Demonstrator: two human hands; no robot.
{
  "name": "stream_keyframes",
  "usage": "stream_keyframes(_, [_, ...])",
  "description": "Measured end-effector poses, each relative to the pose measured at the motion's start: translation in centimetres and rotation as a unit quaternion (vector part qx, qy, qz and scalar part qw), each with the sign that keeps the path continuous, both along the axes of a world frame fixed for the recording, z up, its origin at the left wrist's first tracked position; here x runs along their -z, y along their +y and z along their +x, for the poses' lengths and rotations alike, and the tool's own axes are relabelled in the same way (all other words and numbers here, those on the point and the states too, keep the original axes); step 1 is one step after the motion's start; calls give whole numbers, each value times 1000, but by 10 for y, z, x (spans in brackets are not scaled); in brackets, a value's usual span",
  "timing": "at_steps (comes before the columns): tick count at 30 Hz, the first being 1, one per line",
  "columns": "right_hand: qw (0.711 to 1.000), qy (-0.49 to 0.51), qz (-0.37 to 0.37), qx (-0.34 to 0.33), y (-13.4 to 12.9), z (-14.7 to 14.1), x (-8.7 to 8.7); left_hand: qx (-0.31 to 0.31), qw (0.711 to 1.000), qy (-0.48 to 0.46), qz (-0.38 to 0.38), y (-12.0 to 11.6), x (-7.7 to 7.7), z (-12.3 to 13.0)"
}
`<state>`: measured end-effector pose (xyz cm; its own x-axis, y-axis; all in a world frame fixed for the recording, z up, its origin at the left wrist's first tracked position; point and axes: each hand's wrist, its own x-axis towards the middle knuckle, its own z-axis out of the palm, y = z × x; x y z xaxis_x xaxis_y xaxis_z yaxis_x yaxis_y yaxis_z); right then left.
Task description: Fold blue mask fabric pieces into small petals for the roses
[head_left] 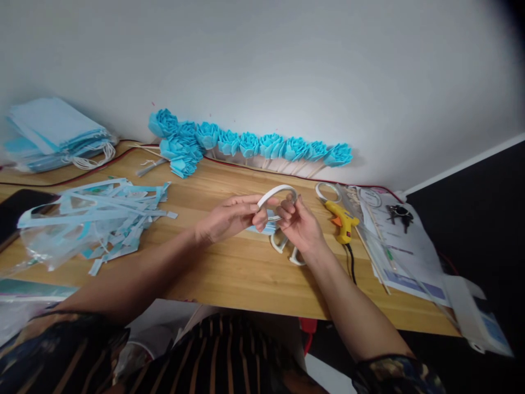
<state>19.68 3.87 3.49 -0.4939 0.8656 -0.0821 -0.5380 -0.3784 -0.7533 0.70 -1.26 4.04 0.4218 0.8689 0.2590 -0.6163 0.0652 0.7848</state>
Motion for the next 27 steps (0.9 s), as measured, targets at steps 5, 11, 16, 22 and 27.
stream_keyframes(5, [998,-39,39,4,-3,1,-2,17,1000,10,-12,-1,0,-2])
stream_keyframes(11, [993,-56,103,5,-6,4,-12,40,999,25,-28,-3,-1,-2])
stream_keyframes(16, [991,-73,116,-2,-8,2,-13,37,999,23,-33,-3,-1,0])
stream_keyframes(22, [992,-66,112,-5,-10,0,-10,37,999,18,-21,-3,-1,1])
stream_keyframes(27, [994,-69,90,1,-10,-1,-11,24,999,38,-13,-3,-1,2])
